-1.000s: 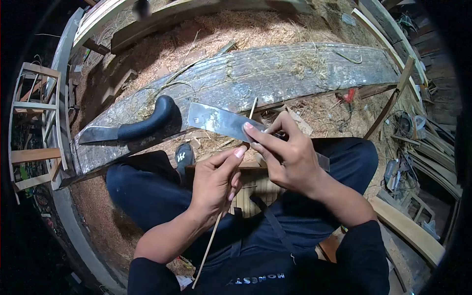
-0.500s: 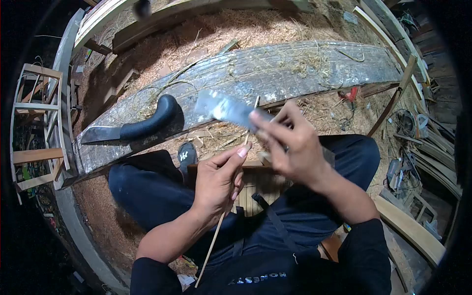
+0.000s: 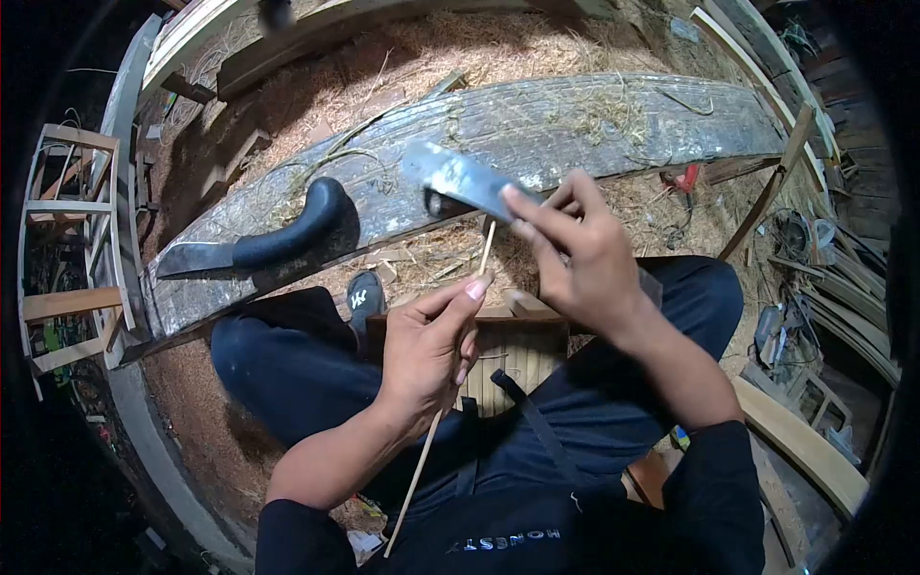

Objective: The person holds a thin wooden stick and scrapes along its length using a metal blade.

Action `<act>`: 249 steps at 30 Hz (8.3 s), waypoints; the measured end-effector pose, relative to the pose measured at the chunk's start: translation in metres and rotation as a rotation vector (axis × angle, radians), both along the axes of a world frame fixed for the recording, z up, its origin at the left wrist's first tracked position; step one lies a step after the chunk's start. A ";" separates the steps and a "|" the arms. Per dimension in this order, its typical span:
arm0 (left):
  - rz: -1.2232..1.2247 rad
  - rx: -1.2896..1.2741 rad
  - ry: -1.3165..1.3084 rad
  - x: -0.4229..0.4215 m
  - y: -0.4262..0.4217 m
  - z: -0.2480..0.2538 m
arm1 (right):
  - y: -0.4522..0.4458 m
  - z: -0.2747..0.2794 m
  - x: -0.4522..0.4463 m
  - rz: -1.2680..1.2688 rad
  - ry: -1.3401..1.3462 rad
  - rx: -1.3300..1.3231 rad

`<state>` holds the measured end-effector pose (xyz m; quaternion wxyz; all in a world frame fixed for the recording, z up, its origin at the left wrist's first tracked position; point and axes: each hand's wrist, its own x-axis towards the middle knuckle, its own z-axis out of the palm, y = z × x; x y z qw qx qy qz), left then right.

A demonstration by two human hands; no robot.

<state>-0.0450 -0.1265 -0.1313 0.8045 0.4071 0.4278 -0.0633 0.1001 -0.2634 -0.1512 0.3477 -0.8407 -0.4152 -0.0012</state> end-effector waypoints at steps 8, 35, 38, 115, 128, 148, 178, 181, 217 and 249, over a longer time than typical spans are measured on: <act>0.001 -0.021 -0.021 -0.002 -0.001 -0.001 | 0.002 0.004 0.000 0.003 0.007 0.000; -0.012 -0.035 -0.034 0.000 -0.001 0.001 | 0.004 0.006 -0.002 -0.015 0.043 -0.012; -0.025 -0.048 -0.028 -0.001 0.001 0.000 | 0.002 0.012 -0.024 0.089 0.097 0.022; 0.015 -0.088 -0.027 -0.006 0.000 -0.004 | -0.003 0.007 -0.028 0.096 0.153 0.068; 0.006 -0.077 -0.017 -0.002 0.000 -0.003 | -0.006 0.007 -0.022 0.086 0.043 0.004; 0.006 -0.089 -0.006 -0.003 -0.001 -0.002 | -0.007 0.011 -0.027 0.070 0.109 0.000; -0.087 -0.071 0.023 0.001 -0.001 -0.003 | -0.005 0.009 -0.017 0.090 0.066 0.038; -0.087 -0.081 0.028 -0.001 0.000 -0.003 | -0.004 0.010 -0.012 0.023 0.076 0.008; -0.073 -0.054 0.021 0.002 0.000 -0.004 | -0.005 0.005 -0.007 0.012 0.045 -0.009; -0.068 -0.046 -0.013 0.001 0.001 -0.007 | -0.002 0.001 -0.009 0.036 0.058 0.042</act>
